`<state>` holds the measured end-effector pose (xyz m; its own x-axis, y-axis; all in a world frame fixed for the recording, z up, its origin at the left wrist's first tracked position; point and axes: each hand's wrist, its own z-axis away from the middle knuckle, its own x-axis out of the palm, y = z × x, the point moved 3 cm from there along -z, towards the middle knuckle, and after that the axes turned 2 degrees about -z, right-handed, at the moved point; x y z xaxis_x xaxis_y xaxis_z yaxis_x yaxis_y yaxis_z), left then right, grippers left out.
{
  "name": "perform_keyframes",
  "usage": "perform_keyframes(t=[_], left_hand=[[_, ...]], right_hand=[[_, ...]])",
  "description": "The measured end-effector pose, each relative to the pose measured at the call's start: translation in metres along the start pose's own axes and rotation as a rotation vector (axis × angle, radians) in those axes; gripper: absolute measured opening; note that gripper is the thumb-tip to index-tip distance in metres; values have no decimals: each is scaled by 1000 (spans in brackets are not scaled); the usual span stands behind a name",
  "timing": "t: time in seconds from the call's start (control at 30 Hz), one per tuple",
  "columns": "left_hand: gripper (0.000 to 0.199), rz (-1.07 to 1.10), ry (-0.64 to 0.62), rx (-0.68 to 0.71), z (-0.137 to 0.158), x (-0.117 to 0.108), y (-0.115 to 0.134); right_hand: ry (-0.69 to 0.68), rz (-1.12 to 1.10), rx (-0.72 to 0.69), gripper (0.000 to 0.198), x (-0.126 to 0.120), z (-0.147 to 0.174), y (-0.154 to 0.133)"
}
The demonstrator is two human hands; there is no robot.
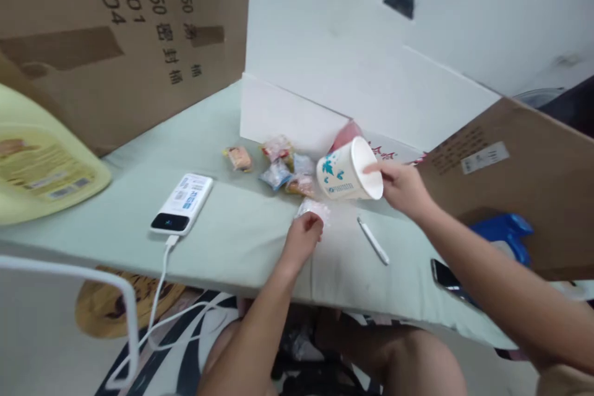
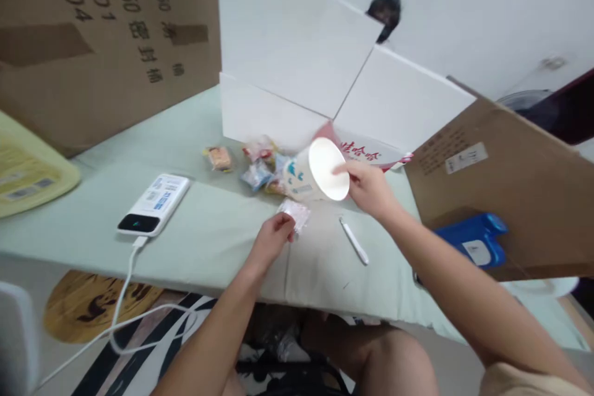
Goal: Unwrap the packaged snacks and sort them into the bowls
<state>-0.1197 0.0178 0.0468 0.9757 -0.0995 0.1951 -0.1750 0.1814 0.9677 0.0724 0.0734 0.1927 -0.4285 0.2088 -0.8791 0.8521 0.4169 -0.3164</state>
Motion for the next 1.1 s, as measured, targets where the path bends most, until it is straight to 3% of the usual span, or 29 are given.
perform_keyframes(t=[0.1,0.23,0.4,0.53,0.63,0.77,0.83,0.97,1.1], left_hand=[[15,-67,-52,39,-6,21,-7],[15,-186,-102,77,-8,42,-10],[14,-325,-80,134,-7,47,-5],[14,-345,-55,152,-7,42,-2],[14,-405,-22,173,-8,34,0],[16,-718,176,290,-13,16,2],[26,-890,268,279,-17,9,-1],[53,-1057,168,181,-25,10,-18],[56,-1010,107,139,-29,15,-26]], right_hand=[[8,155,157,33,16,21,64],[-148,330,348,35,46,18,105],[-258,332,406,29,76,4,116],[-267,327,445,47,90,-9,113],[-247,282,456,60,87,-6,106],[-22,197,283,38,66,47,92],[58,177,341,30,63,95,94],[-72,163,503,39,85,178,109],[-144,217,517,38,103,196,116]])
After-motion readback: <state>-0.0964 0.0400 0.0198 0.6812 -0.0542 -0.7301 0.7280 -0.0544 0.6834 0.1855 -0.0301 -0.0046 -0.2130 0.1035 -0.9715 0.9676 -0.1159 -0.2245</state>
